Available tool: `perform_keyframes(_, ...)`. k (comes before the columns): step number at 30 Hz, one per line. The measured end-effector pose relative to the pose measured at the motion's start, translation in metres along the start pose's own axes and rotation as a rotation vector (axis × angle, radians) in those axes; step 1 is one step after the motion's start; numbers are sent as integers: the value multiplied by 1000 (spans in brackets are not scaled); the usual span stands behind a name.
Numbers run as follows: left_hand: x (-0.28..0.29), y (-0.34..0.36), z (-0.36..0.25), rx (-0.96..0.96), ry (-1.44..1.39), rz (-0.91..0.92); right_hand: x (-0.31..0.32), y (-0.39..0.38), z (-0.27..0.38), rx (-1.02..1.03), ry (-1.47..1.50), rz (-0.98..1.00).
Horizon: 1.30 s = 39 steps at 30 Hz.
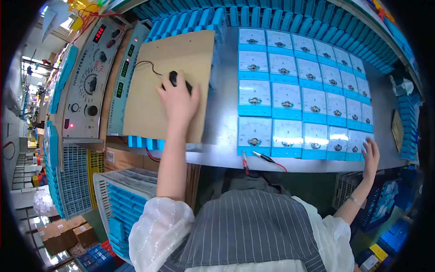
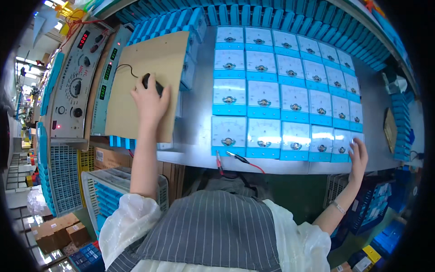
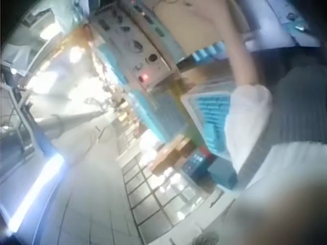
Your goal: Testing a batch of analog ampere meters using a testing machine and probes.
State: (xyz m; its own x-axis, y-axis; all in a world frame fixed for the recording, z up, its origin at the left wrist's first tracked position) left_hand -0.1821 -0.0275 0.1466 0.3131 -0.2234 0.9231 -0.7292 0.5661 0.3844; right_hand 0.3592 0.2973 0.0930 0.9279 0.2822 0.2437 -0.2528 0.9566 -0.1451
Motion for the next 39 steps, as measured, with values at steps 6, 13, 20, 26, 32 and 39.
perform_keyframes(6, -2, 1, 45, -168, -38, -174, 160, 31, -176, 71, -33, -544)
perform_keyframes(13, 15, -5, 37, -40, 183, -316, 108, -8, -135, 221, -608, -970)
perform_keyframes(20, 8, -1, 43, -14, 258, -262, 108, -20, -166, -221, -400, -1208)
perform_keyframes(26, 3, 1, 48, 10, 256, -264, 136, 7, -191, 126, -842, -1094)
perform_keyframes(32, 6, -1, 55, 64, 201, -127, 123, 3, -197, -150, -919, -980)
perform_keyframes(39, 7, -10, 52, -101, 44, -210, 129, -9, -185, 32, -487, -1165)
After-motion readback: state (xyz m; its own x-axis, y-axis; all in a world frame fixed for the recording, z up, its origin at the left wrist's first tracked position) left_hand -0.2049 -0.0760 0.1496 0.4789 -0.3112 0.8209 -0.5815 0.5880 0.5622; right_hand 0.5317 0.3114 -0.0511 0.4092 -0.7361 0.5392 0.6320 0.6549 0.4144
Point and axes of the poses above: each hand's wrist, its own y-axis towards the middle knuckle, its own x-axis out of the back of the hand, z = x × y, the point moved 8 cm from there along y, towards the middle knuckle, and after that the axes turned 10 degrees about y, right-handed, at the moved point
